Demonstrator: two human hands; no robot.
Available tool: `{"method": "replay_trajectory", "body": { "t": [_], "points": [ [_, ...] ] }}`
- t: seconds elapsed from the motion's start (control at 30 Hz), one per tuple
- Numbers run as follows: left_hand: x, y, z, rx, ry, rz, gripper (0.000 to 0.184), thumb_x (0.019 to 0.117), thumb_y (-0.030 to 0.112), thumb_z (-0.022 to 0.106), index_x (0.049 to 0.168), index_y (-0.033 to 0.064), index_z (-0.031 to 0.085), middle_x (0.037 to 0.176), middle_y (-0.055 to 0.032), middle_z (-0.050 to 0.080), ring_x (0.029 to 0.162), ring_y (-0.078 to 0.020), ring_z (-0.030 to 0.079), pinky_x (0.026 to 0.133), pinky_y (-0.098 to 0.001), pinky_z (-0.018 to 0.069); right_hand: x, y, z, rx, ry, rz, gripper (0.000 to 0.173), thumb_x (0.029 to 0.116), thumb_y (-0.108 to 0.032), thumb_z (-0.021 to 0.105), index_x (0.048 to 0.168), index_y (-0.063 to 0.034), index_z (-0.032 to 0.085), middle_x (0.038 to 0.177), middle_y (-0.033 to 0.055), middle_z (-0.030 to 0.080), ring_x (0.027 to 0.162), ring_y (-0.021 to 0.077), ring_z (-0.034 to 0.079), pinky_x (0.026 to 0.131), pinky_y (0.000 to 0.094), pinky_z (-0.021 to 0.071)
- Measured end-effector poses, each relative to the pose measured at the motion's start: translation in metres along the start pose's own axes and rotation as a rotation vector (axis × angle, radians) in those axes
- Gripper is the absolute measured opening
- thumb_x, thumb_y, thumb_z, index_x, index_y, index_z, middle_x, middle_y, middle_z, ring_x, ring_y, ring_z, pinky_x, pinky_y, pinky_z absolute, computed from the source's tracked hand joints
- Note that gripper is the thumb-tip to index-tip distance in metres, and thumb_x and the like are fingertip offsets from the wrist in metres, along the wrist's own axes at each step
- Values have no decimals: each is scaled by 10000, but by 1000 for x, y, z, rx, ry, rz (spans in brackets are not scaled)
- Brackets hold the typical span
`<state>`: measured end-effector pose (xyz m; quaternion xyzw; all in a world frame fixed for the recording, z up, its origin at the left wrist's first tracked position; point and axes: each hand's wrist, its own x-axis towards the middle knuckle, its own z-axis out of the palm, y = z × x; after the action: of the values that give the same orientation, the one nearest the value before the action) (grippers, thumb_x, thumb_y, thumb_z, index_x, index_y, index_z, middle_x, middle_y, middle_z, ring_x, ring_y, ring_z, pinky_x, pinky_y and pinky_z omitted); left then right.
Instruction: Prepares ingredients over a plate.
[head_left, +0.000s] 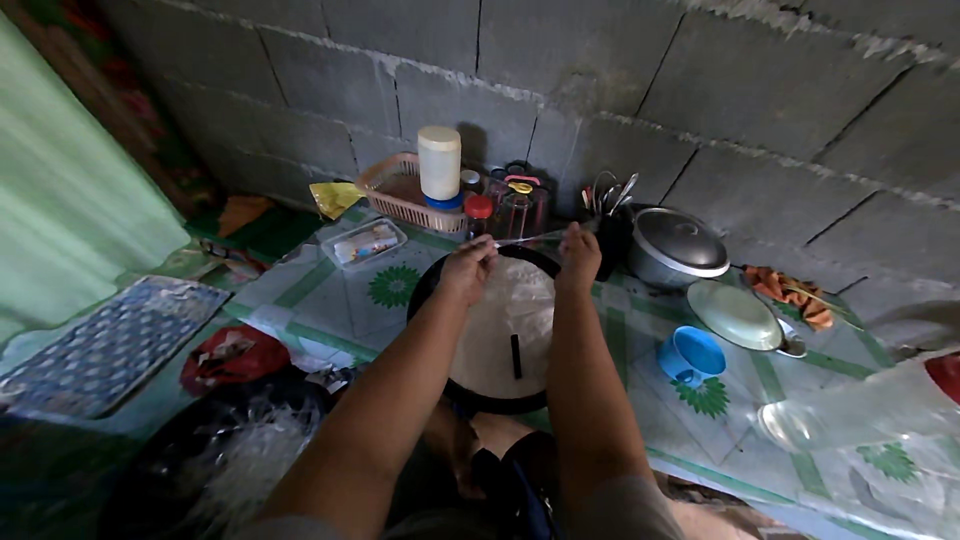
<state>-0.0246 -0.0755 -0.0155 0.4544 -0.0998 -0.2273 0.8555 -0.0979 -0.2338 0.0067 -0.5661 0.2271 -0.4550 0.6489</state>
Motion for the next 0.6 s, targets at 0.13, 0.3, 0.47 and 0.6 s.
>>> {"method": "replay_trajectory", "body": {
  "t": [0.13, 0.3, 0.47, 0.6],
  "points": [
    [1, -1, 2, -72, 71, 114, 153, 1004, 26, 597, 1156, 25, 611, 903, -15, 650, 784, -97, 644, 773, -256, 573, 2, 1, -1, -23, -1, -12, 293, 1072, -239, 544, 1101, 33, 647, 976, 84, 638, 821, 109, 598, 779, 291, 529],
    [-13, 33, -5, -337, 201, 220, 142, 1036, 61, 541, 1174, 46, 569, 954, -31, 639, 831, -102, 644, 826, -253, 566, 1, 15, 7, -558, -295, -19, 506, 1079, -429, 459, 1418, -72, 574, 1370, 186, 626, 1317, 354, 543, 1110, 651, 349],
    [-64, 101, -92, -533, 207, 281, 259, 1116, 262, 348, 1053, 126, 558, 889, -23, 663, 812, -97, 690, 804, -235, 594, -3, 17, 13, -891, -410, 51, 582, 1098, -511, 356, 1533, -147, 484, 1549, 187, 484, 1451, 457, 382, 1151, 726, 210],
    [-119, 125, -212, -431, 433, 504, 186, 1107, 235, 370, 1113, 163, 542, 926, 20, 659, 850, -83, 678, 838, -252, 586, 1, 17, 18, -893, -369, 91, 591, 1107, -512, 304, 1504, -122, 503, 1487, 205, 544, 1423, 449, 426, 1141, 719, 226]
  ]
}}
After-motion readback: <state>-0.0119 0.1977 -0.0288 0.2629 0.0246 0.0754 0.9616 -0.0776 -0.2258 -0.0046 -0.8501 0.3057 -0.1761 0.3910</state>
